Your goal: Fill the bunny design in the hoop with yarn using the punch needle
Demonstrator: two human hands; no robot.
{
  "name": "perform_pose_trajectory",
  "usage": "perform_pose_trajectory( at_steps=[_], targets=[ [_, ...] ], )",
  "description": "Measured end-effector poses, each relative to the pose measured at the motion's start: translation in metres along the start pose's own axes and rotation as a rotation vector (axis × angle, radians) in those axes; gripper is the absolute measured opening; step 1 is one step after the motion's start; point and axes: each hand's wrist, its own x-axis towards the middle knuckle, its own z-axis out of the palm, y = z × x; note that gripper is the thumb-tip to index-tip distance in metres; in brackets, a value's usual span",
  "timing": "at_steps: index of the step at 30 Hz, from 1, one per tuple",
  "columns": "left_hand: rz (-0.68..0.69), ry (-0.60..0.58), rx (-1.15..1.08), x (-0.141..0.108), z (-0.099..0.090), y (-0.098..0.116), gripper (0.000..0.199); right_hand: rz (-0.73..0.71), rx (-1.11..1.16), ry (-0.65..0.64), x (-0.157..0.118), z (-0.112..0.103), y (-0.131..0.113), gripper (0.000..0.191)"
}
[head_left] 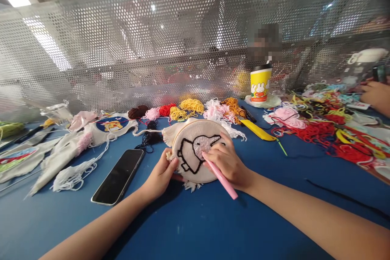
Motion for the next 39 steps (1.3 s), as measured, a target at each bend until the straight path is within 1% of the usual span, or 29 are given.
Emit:
perform_pose_trajectory(
  at_steps=[4,7,13,20,28,34,36,39],
  targets=[
    [-0.021,0.000,-0.035,-0.001,-0.002,0.001,0.024,0.009,0.073,0.038,0.002,-0.002,0.001,0.018],
    [-0.034,-0.001,-0.055,0.000,-0.003,0.001,0.024,0.032,0.155,0.070,0.005,-0.006,0.001,0.016],
    [-0.050,-0.006,-0.078,0.001,-0.003,-0.002,0.022,0.110,0.283,0.146,0.010,-0.015,-0.001,0.015],
    [-0.061,0.001,-0.089,0.000,-0.002,0.000,0.022,0.166,0.334,0.133,0.006,-0.016,0.002,0.014],
    [-0.036,0.008,-0.069,0.000,-0.001,0.000,0.023,0.117,0.202,0.148,0.012,-0.015,0.000,0.013],
    [-0.002,0.016,-0.032,-0.002,0.000,0.000,0.025,0.058,0.085,0.075,0.009,-0.010,0.000,0.014],
    [0.002,0.019,-0.022,-0.003,0.001,0.000,0.026,0.061,0.045,0.062,0.009,-0.012,-0.001,0.013],
    [0.007,0.024,-0.013,-0.004,0.002,0.002,0.027,0.110,-0.013,0.080,0.012,-0.016,-0.002,0.006]
  ],
)
